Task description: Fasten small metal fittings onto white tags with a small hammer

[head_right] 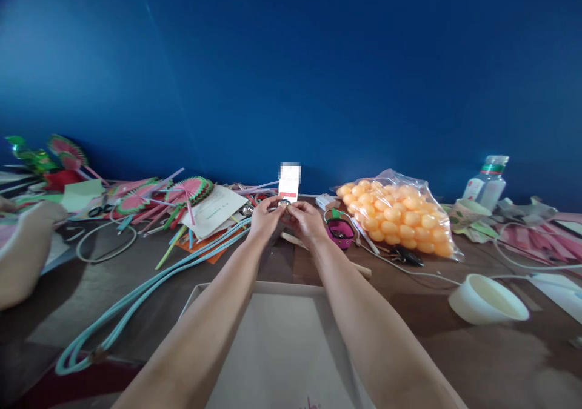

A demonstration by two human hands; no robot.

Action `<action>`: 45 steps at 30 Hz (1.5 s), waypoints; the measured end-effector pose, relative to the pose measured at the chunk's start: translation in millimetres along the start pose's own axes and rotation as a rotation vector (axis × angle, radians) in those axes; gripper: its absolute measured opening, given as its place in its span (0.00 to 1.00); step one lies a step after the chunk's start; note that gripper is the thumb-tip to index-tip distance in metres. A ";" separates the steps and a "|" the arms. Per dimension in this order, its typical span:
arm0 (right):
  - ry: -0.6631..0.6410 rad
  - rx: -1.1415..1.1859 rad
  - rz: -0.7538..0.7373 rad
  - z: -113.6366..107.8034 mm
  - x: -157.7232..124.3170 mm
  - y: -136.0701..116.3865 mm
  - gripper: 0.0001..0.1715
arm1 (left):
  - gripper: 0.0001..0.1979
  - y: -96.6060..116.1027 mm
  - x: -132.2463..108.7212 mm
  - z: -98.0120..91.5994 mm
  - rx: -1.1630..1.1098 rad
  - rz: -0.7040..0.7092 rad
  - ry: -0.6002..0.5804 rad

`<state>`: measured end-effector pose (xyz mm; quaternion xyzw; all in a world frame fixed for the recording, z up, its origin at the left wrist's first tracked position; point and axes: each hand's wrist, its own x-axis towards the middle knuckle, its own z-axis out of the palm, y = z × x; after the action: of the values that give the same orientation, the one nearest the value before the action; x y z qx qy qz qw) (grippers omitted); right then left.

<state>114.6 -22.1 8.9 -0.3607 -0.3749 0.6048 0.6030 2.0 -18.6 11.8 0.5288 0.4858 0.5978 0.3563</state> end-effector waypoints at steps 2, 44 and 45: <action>0.002 -0.019 0.024 -0.9 -0.2 -0.6 0.21 | 0.12 0.1 -0.3 0.1 -0.001 -0.002 -0.003; -0.037 -0.136 -0.069 -2.1 -1.8 -0.1 0.22 | 0.12 -6.8 4.6 4.6 -0.484 -0.273 -0.037; -0.044 -0.189 -0.114 -2.8 -1.3 1.5 0.23 | 0.12 -7.1 4.6 4.4 -0.487 -0.275 -0.034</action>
<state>116.4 -23.4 6.3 -0.3809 -0.4633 0.5392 0.5913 4.9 -11.4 6.2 0.3667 0.3890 0.6341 0.5587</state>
